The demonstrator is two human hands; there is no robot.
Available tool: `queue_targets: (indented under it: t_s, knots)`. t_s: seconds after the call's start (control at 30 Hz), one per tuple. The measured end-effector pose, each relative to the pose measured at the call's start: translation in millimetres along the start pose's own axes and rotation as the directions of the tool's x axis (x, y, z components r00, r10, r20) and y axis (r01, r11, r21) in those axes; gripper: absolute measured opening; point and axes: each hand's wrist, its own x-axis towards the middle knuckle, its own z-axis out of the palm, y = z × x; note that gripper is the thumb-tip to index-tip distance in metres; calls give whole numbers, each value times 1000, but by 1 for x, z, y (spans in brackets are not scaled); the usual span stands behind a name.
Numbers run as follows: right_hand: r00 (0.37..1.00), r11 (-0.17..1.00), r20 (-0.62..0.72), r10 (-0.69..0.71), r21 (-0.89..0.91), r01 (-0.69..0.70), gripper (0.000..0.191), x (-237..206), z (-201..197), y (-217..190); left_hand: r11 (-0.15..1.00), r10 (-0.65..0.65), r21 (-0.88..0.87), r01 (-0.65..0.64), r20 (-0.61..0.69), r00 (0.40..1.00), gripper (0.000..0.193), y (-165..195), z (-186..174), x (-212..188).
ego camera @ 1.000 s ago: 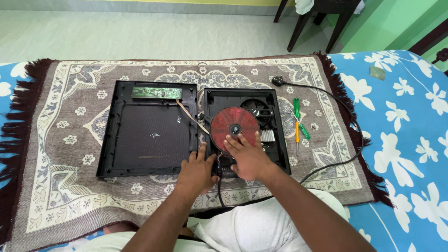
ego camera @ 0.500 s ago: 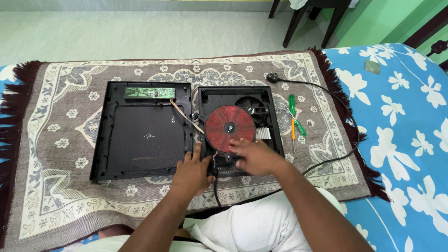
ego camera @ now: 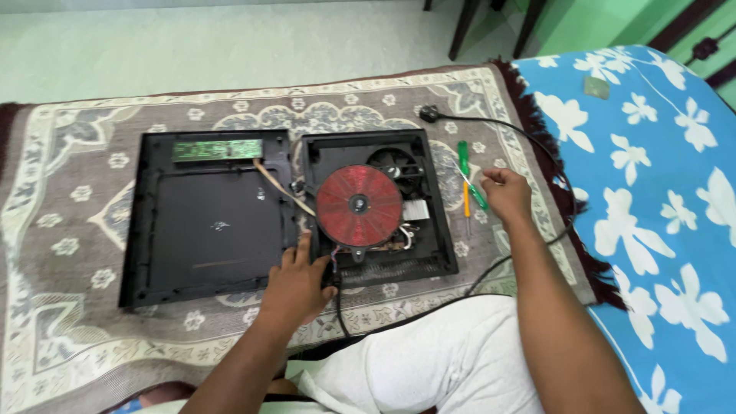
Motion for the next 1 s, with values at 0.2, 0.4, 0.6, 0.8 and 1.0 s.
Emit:
queue_targets:
  t_s: [0.2,0.4,0.6,0.8,1.0]
  knots:
    - [983,997,-180,37,-61,-49,24,6,5,28,999,-13,31,13,9,1000,63,0,1,-1]
    - [977,973,-87,195,-106,-203,22,3,14,24,997,-43,74,38,69,997,64,2,-2,-2]
    - [964,954,-7,266,-146,-264,23,1,20,14,995,-53,84,46,85,995,65,4,-4,-3]
    - [960,930,56,275,-270,-250,36,3,27,14,996,-52,76,46,79,995,64,4,-5,-5]
    - [965,938,45,257,-251,-238,30,7,34,19,997,-37,65,33,61,997,63,4,-5,-5]
